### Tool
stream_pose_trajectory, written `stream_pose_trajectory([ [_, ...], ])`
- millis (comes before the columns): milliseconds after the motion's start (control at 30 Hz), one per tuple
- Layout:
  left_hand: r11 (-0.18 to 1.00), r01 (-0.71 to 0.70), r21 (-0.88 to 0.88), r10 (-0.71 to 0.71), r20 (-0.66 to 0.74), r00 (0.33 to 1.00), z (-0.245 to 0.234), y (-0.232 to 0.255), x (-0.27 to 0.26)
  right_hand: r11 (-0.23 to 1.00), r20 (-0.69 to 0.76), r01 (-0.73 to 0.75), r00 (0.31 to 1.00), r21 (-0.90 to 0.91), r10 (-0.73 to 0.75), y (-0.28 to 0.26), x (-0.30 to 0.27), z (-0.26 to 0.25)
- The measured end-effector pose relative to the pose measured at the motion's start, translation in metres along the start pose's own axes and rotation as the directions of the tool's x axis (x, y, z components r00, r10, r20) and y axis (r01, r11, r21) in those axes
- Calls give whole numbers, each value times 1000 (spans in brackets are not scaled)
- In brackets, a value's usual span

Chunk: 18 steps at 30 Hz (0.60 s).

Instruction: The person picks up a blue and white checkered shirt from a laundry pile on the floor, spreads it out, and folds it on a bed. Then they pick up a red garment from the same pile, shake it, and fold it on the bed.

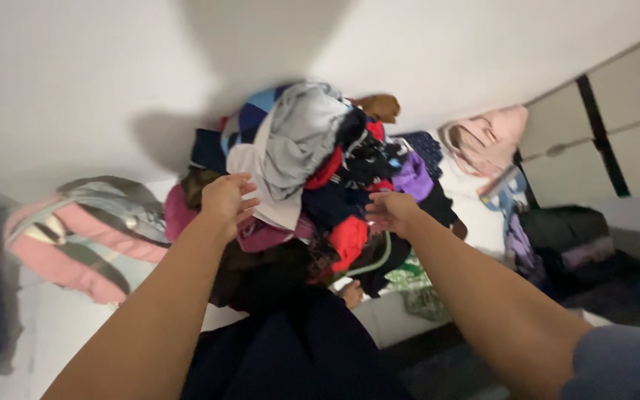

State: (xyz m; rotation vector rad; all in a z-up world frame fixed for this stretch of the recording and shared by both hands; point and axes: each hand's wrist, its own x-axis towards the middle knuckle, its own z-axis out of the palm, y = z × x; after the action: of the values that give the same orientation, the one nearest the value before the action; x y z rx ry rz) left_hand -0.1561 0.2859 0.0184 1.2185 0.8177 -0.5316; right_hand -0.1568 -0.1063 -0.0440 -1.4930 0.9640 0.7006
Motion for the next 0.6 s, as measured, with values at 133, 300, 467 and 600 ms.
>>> stream_pose_trajectory([
  [133,999,-23,44,19,100,995,26,-34,3,999,-61,-18,998,44,21,43,-3,-35],
  [300,996,21,92,-33,129,991,48,-84,18,995,-51,-88,995,-52,86,84,10,-39],
  [467,992,-25,127,9,126,992,56,-130,29,980,-76,-65,996,-186,51,124,53,-22],
  [600,992,-17,124,1,128,992,62,-158,40,985,-114,-40,993,-165,21,146,102,1],
])
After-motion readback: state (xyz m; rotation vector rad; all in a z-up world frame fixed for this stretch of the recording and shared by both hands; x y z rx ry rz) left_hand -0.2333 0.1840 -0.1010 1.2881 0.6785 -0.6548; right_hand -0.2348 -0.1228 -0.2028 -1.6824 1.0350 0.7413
